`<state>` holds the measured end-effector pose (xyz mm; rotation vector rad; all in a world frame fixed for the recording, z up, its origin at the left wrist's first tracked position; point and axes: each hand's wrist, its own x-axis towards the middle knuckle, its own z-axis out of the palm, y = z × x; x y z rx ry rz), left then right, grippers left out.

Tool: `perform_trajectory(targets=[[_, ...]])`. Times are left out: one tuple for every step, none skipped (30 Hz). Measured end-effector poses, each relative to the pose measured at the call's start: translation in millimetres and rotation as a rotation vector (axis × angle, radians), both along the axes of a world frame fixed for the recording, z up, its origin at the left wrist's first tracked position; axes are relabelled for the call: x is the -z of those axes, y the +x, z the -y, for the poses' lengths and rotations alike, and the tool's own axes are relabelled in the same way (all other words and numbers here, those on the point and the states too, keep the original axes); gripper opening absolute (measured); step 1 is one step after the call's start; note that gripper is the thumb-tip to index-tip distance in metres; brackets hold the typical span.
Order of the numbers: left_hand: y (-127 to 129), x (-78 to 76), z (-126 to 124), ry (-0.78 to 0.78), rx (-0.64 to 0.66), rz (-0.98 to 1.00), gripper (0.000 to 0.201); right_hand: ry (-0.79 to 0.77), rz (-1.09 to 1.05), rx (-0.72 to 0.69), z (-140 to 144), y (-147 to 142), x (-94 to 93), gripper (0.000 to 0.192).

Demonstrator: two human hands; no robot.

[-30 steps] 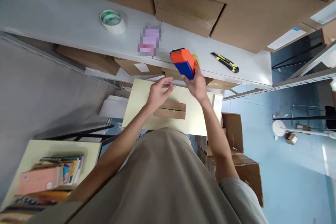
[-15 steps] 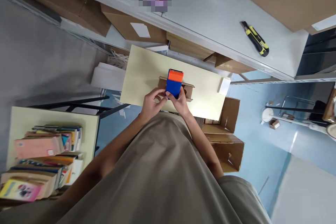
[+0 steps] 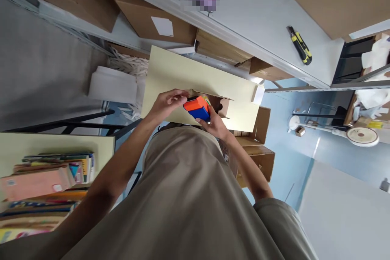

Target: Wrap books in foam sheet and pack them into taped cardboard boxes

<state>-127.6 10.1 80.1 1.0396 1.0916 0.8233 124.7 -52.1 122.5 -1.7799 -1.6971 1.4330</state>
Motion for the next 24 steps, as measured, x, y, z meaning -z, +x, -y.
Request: perform_trajectory(targets=[[-1.8, -2.2, -2.0, -0.001, 0.017, 0.000, 0.050, 0.004, 0.039, -0.032, 0.5, -0.7, -3.8, 0.063], [-3.3, -3.8, -3.3, -0.004, 0.031, -0.001, 0.048, 0.010, 0.077, -0.063, 1.0, -1.8, -7.8, 0.061], [-4.9, -4.5, -4.0, -0.007, 0.044, -0.003, 0.046, 0.012, 0.112, -0.093, 1.7, -3.2, -11.8, 0.060], [-6.7, -4.2, -4.3, -0.011, 0.056, -0.004, 0.044, 0.010, 0.147, -0.121, 2.3, -4.9, -16.1, 0.058], [-8.5, -2.7, -4.1, -0.015, 0.066, -0.003, 0.042, 0.002, 0.182, -0.147, 2.9, -6.9, -20.4, 0.055], [-10.2, 0.0, -3.6, -0.021, 0.073, -0.001, 0.041, -0.012, 0.219, -0.168, 3.3, -9.2, -24.7, 0.053], [-11.4, 3.9, -2.8, -0.030, 0.078, 0.002, 0.041, -0.030, 0.255, -0.183, 3.3, -11.9, -28.9, 0.051], [-11.7, 8.7, -1.6, -0.040, 0.080, 0.009, 0.040, -0.050, 0.289, -0.190, 2.8, -14.9, -33.0, 0.049], [-11.1, 14.2, 0.1, -0.052, 0.073, 0.018, 0.040, -0.073, 0.320, -0.190, 1.5, -18.2, -36.8, 0.047], [-9.4, 20.1, 2.2, -0.065, 0.055, 0.028, 0.040, -0.102, 0.350, -0.185, -0.7, -21.6, -40.6, 0.046], [-6.8, 26.0, 4.7, -0.080, 0.027, 0.037, 0.040, -0.134, 0.380, -0.176, -3.8, -25.0, -44.4, 0.046], [-3.5, 31.6, 7.6, -0.095, -0.006, 0.047, 0.040, -0.166, 0.409, -0.167, -7.8, -28.0, -48.6, 0.047], [0.1, 36.8, 10.9, -0.113, -0.038, 0.055, 0.041, -0.201, 0.434, -0.164, -12.6, -30.3, -53.4, 0.050], [3.4, 41.4, 14.2, -0.134, -0.064, 0.064, 0.041, -0.240, 0.451, -0.171, -18.2, -31.5, -59.2, 0.053], [6.0, 45.6, 17.3, -0.156, -0.080, 0.076, 0.041, -0.282, 0.459, -0.188, -24.3, -31.2, -66.1, 0.056], [7.6, 49.7, 19.9, -0.177, -0.092, 0.095, 0.041, -0.333, 0.456, -0.214, -30.7, -29.2, -74.4, 0.057], [8.1, 53.9, 21.8, -0.196, -0.106, 0.119, 0.041, -0.393, 0.446, -0.242, -37.4, -25.6, -84.1, 0.059], [7.6, 58.5, 22.7, -0.214, -0.133, 0.142, 0.041, -0.455, 0.436, -0.265, -44.0, -20.6, -94.8, 0.061], [6.5, 63.9, 22.6, -0.231, -0.174, 0.159, 0.041, -0.513, 0.439, -0.281, -50.5, -14.8, -106.2, 0.063], [5.3, 70.0, 21.7, -0.246, -0.223, 0.172, 0.041, -0.560, 0.456, -0.282, -57.0, -8.8, -117.7, 0.065], [4.5, 76.7, 20.1, -0.263, -0.271, 0.185, 0.041, -0.587, 0.492, -0.276, -63.4, -3.6, -128.7, 0.068], [4.7, 83.8, 18.1, -0.284, -0.307, 0.198, 0.041, -0.602, 0.543, -0.269, -69.6, 0.2, -138.4, 0.070], [6.2, 90.9, 16.2, -0.307, -0.326, 0.213, 0.040, -0.605, 0.593, -0.267, -75.6, 1.9, -146.2, 0.072], [8.9, 97.7, 14.5, -0.331, -0.334, 0.229, 0.040, -0.600, 0.639, -0.271, -81.5, 1.4, -151.8, 0.073]])
